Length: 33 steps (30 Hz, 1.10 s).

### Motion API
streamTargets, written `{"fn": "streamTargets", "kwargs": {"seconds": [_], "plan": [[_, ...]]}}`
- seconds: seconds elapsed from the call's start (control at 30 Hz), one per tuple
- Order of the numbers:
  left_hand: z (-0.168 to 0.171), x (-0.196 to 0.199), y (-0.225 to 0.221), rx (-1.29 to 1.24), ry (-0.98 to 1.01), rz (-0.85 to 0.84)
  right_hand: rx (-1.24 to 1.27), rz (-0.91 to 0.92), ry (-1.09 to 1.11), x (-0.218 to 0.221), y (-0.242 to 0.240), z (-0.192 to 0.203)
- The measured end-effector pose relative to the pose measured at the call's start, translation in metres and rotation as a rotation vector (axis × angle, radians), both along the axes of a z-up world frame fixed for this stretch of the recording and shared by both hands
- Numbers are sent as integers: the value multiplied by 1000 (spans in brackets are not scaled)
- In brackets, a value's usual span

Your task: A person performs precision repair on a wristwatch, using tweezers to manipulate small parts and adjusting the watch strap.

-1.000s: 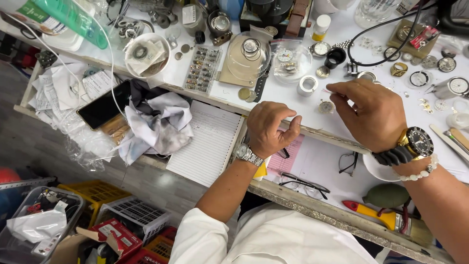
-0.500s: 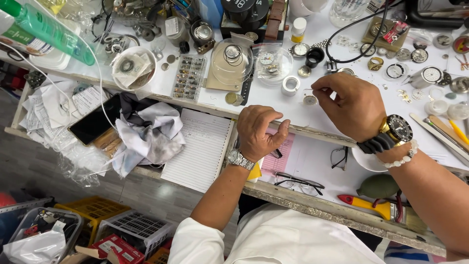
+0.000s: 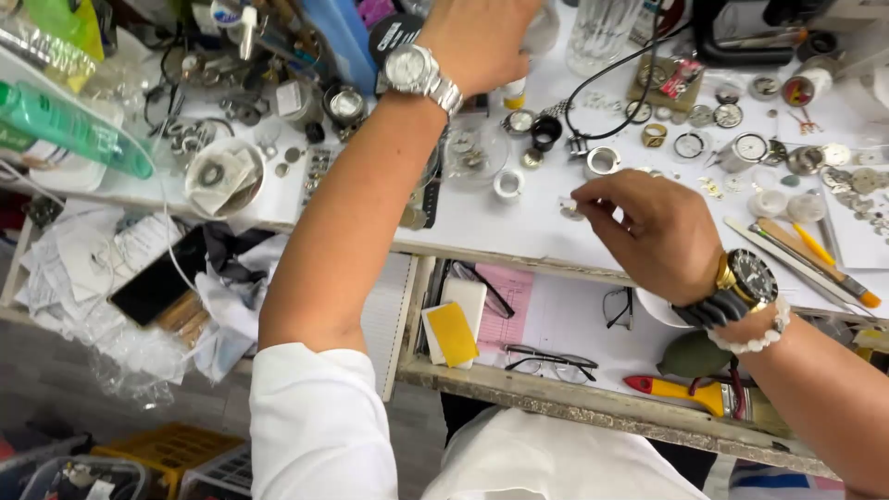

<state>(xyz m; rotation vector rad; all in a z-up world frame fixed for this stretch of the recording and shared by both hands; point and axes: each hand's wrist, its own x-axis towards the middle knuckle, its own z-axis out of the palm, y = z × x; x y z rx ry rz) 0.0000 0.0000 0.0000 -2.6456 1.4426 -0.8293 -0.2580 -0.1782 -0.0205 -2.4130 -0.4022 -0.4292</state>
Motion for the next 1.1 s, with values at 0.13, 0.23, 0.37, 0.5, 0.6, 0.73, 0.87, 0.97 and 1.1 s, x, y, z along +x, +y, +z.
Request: {"fn": "streamTargets", "kwargs": {"seconds": [0.13,0.23,0.37,0.5,0.6,0.73,0.87,0.97,1.1], "plan": [[-3,29,-19,133,398,47,26,9,15,-9,-9,8],[-3,37,-25,147,373,20,87,21,-1,-12,-13,15],[3,39,-26,169,408,17,83,-6,9,-13,-19,12],[8,44,-26,112,543,242,92,12,-7,-13,-23,12],[19,40,-25,102,619,333,92,27,-31,-9,-26,18],[13,48,-21,56,617,182,82,22,-82,1,-35,27],[4,52,-20,31,567,124,80,3,-108,13,-44,33],[4,52,-20,127,591,245,-18,-3,-207,31,-52,30],[2,55,-18,158,582,263,-106,-52,-210,65,-53,28]]}}
